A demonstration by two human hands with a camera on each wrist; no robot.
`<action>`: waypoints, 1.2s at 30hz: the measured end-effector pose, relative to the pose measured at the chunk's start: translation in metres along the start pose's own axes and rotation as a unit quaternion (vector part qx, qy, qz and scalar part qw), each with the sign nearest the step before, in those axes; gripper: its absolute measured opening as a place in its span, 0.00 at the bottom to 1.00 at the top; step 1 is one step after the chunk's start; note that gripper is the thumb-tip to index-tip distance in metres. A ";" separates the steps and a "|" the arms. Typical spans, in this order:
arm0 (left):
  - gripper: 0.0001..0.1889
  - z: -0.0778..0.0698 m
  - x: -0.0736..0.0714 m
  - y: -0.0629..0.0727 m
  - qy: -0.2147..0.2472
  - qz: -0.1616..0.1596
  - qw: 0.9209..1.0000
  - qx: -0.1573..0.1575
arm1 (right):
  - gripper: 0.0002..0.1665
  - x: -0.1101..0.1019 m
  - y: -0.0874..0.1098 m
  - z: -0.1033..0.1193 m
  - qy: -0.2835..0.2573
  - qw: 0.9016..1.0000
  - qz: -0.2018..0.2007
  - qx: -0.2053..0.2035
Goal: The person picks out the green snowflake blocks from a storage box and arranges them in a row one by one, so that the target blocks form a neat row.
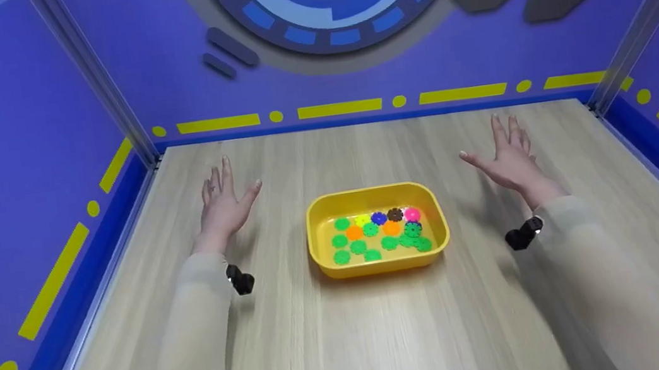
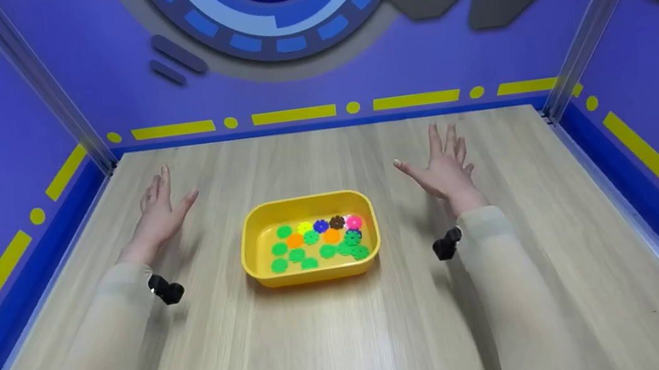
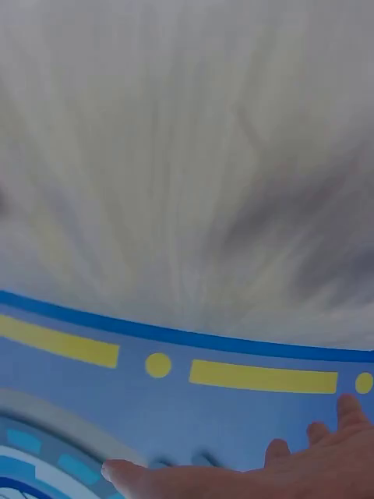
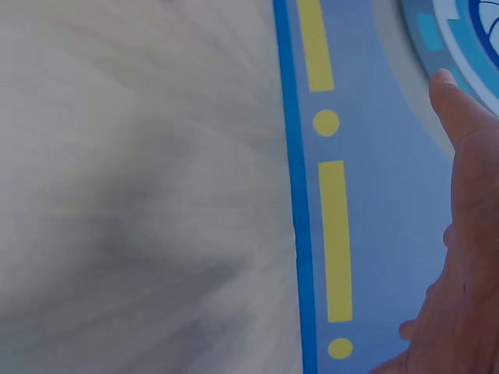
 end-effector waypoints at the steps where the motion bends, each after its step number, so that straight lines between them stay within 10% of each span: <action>1: 0.52 -0.001 0.001 0.001 0.020 0.000 1.000 -0.002 | 0.70 0.002 0.002 0.001 -0.008 1.000 -0.004 -0.005; 17: 0.44 -0.026 0.019 0.032 0.259 -0.004 0.966 0.001 | 0.58 0.027 0.030 0.006 -0.129 0.991 -0.014 -0.028; 30: 0.35 -0.045 0.062 0.062 0.462 0.057 0.881 -0.080 | 0.42 0.056 0.050 0.023 -0.342 0.938 -0.036 -0.048; 36: 0.30 -0.050 0.079 0.070 0.498 0.073 0.861 -0.081 | 0.41 0.064 0.052 0.030 -0.361 0.931 -0.036 -0.048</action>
Point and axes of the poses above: each hand's wrist, its own y-axis away from the middle knuckle, its own x-axis out of the palm, z = x × y, the point moved 3 cm from there along -y, towards the middle knuckle, and after that the axes turned 14 degrees about -y, right-handed, at the moved point
